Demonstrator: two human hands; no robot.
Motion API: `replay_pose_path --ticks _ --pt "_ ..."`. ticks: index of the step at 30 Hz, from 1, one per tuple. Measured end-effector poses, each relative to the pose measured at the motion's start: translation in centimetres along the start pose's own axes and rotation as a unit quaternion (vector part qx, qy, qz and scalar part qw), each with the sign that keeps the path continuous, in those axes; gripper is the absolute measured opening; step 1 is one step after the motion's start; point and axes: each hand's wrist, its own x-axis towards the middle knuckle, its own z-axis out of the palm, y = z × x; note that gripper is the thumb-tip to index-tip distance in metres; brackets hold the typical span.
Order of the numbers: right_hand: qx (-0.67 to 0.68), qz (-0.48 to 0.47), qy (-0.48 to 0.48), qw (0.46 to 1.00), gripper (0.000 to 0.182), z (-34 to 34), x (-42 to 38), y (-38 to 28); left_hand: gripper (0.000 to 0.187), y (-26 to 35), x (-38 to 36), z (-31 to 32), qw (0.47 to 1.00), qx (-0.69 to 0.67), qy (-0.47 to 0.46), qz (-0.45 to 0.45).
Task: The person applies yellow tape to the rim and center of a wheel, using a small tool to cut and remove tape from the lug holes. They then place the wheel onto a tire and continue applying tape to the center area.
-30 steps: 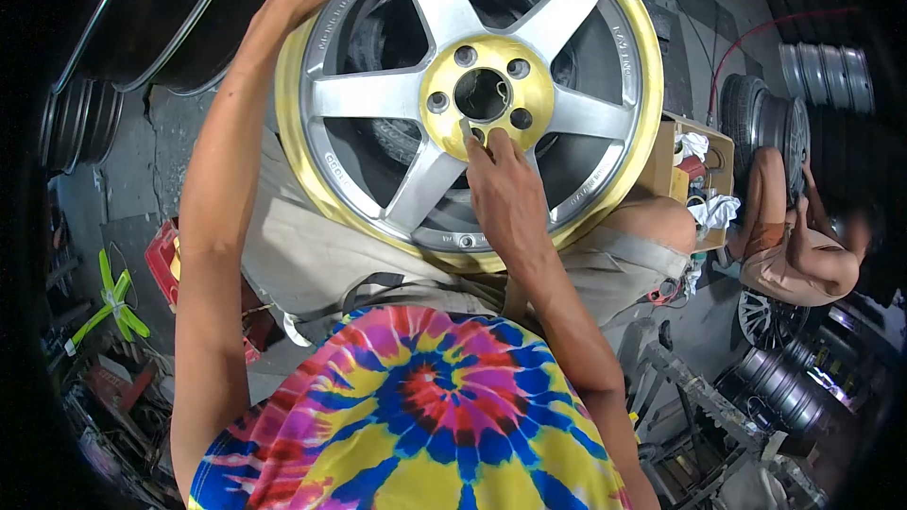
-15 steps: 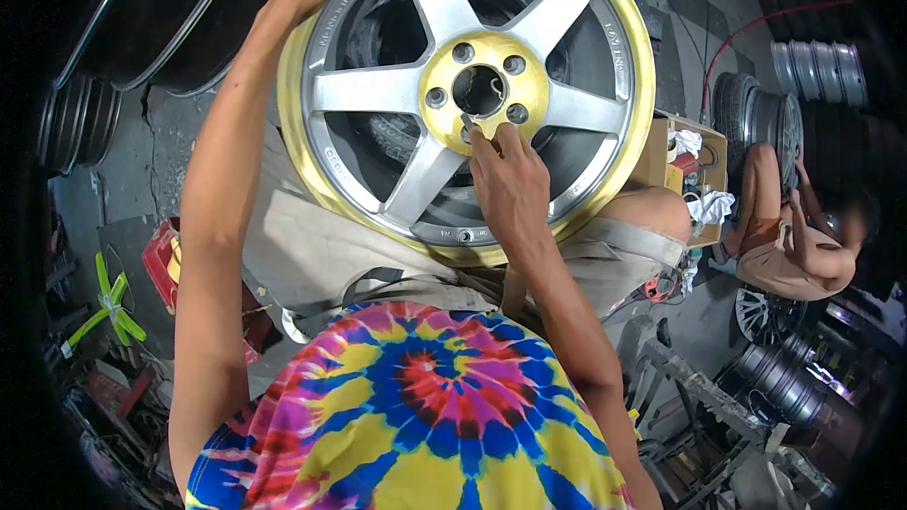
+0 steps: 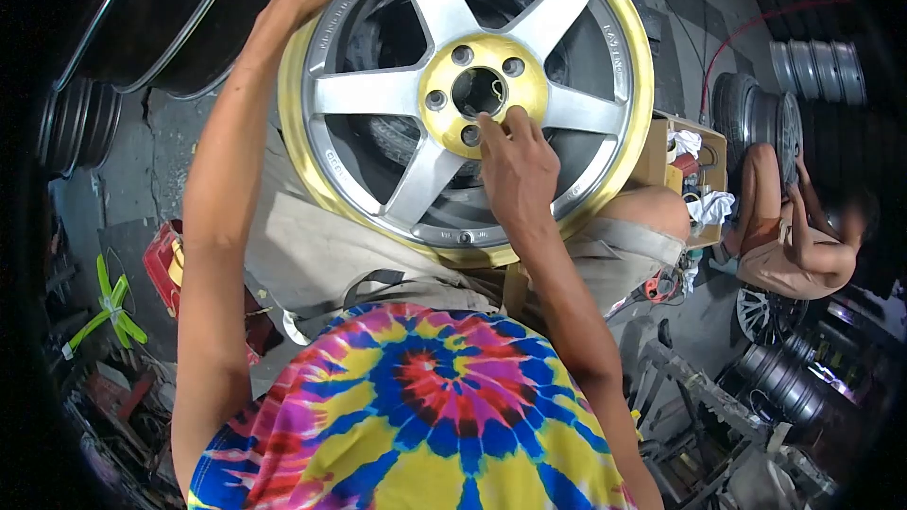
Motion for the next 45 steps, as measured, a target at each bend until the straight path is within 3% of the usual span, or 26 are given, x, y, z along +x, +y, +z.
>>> replay_pose_path --ticks 4,6,7,9,10,12,13,14,15,17,19,20,22,24,25,28,32,34,38,40,45 --pt "0.04 0.067 0.074 0.994 0.02 -2.2 -0.2 0.9 0.047 0.4 -0.1 -0.3 0.999 0.025 -0.02 -0.028" --pt "0.086 0.175 0.052 0.979 0.016 -3.1 -0.3 1.9 0.037 1.0 -0.3 0.1 0.994 0.043 0.083 0.065" --pt "0.115 0.173 0.07 0.976 0.015 -2.8 -0.3 2.6 0.037 1.4 -0.4 0.4 0.994 0.041 0.08 0.069" --pt "0.125 0.172 0.072 0.974 0.014 -2.6 -0.1 3.2 0.032 2.7 -0.9 1.0 0.965 0.042 0.204 0.158" --pt "0.135 0.167 0.072 0.974 0.014 -2.5 0.0 3.4 0.032 3.0 -1.2 1.1 0.966 0.042 0.202 0.158" --pt "0.142 0.172 0.068 0.972 0.013 -2.2 0.2 3.4 0.044 3.9 -1.9 1.6 0.99 -0.015 0.073 0.124" --pt "0.148 0.178 0.063 0.971 0.012 -2.1 0.3 3.5 0.027 4.7 -3.1 2.7 0.972 -0.05 0.107 0.202" --pt "0.148 0.178 0.063 0.971 0.012 -1.9 0.2 3.7 0.016 5.4 -4.1 3.5 0.978 -0.075 0.038 0.191" --pt "0.206 0.191 0.067 0.957 0.012 -1.6 0.0 3.9 0.018 6.3 -5.2 4.1 0.983 -0.087 -0.048 0.155" --pt "0.263 0.203 0.07 0.94 0.013 -1.7 0.0 4.2 0.03 8.1 -7.1 4.9 0.963 -0.178 -0.158 0.127" --pt "0.424 0.273 0.018 0.863 0.017 -2.8 0.2 4.1 0.044 9.0 -8.2 6.0 0.941 -0.227 -0.229 0.098" --pt "0.423 0.274 0.019 0.863 0.017 -3.1 0.2 4.0 0.051 9.3 -8.5 6.6 0.932 -0.241 -0.257 0.088" --pt "0.491 0.269 0.011 0.829 0.021 -3.6 0.4 3.8 0.048 9.5 -8.7 7.2 0.911 -0.292 -0.286 0.05" --pt "0.513 0.272 0.008 0.814 0.021 -4.0 0.6 3.3 0.039 9.5 -8.4 7.2 0.839 -0.338 -0.425 -0.018" --pt "0.534 0.275 0.006 0.799 0.022 -4.2 0.7 3.0 0.033 9.7 -8.7 7.3 0.814 -0.396 -0.423 -0.037" --pt "0.547 0.284 -0.022 0.787 0.02 -4.6 0.5 2.9 0.031 9.4 -8.4 7.3 0.812 -0.401 -0.423 -0.037" --pt "0.536 0.265 -0.023 0.801 0.017 -4.6 -0.4 4.0 0.03 9.2 -7.8 5.9 0.82 -0.385 -0.421 -0.039" --pt "0.458 0.305 0.007 0.835 0.015 -4.1 -1.1 5.0 0.03 8.6 -7.3 6.2 0.883 -0.298 -0.359 -0.038" --pt "0.32 0.313 -0.017 0.894 0.015 -3.3 -1.1 4.3 0.03 9.9 -9.0 8.0 0.892 -0.237 -0.374 -0.095" --pt "0.217 0.24 -0.021 0.946 0.017 -3.2 -0.9 3.7 0.026 10.5 -9.5 9.6 0.89 -0.185 -0.402 -0.113" --pt "0.218 0.173 0.0 0.96 0.025 -2.5 -0.9 3.9 0.022 11.0 -9.6 11.4 0.905 -0.134 -0.397 -0.076"
